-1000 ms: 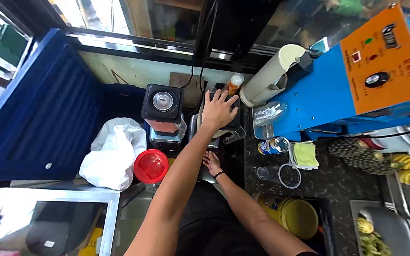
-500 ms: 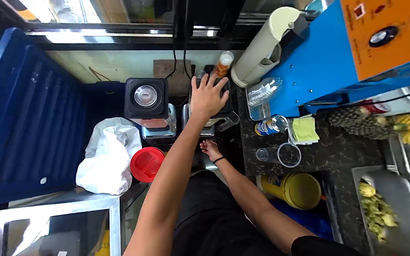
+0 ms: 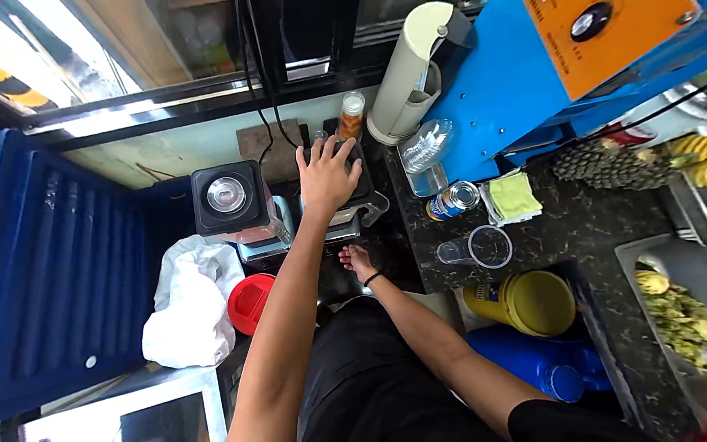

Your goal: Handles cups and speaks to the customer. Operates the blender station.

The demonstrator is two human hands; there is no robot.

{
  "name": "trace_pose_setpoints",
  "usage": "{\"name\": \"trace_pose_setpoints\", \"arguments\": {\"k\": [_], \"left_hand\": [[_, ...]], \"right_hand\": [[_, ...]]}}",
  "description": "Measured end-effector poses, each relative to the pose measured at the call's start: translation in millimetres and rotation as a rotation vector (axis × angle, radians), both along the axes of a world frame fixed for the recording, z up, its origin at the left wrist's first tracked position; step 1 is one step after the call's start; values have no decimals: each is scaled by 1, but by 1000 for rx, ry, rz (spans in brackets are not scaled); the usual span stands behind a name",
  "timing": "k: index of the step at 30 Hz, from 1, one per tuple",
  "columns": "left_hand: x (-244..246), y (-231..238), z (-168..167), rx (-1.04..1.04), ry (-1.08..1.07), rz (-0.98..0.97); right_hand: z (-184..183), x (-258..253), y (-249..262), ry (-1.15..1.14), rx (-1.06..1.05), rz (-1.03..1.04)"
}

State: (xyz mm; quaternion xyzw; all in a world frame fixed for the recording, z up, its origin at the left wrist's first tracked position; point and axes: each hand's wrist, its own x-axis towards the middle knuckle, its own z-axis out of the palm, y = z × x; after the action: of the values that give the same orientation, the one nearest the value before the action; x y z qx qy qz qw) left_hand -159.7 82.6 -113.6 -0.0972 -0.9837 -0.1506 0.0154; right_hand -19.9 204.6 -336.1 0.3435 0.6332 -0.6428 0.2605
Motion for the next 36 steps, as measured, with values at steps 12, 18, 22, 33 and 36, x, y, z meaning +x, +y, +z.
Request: {"name": "trace_pose_setpoints", "arguments": {"k": [12,18,22,33,36], "left_hand": [[3,0,4,36,9,13],[4,-2,6,39,-9,19],[4,-2,4,39,-13,17],[4,-2,4,29,3,15],[5,-2,2,35,31,10]], "right_hand": [[-5,8,6,3,-38,19],[-3,6,6,-27,-40,35],[-3,4,7,-28,-43,31],[-12,8,10,2,-66,20],[-10,10,9,-1,-68,12]]}}
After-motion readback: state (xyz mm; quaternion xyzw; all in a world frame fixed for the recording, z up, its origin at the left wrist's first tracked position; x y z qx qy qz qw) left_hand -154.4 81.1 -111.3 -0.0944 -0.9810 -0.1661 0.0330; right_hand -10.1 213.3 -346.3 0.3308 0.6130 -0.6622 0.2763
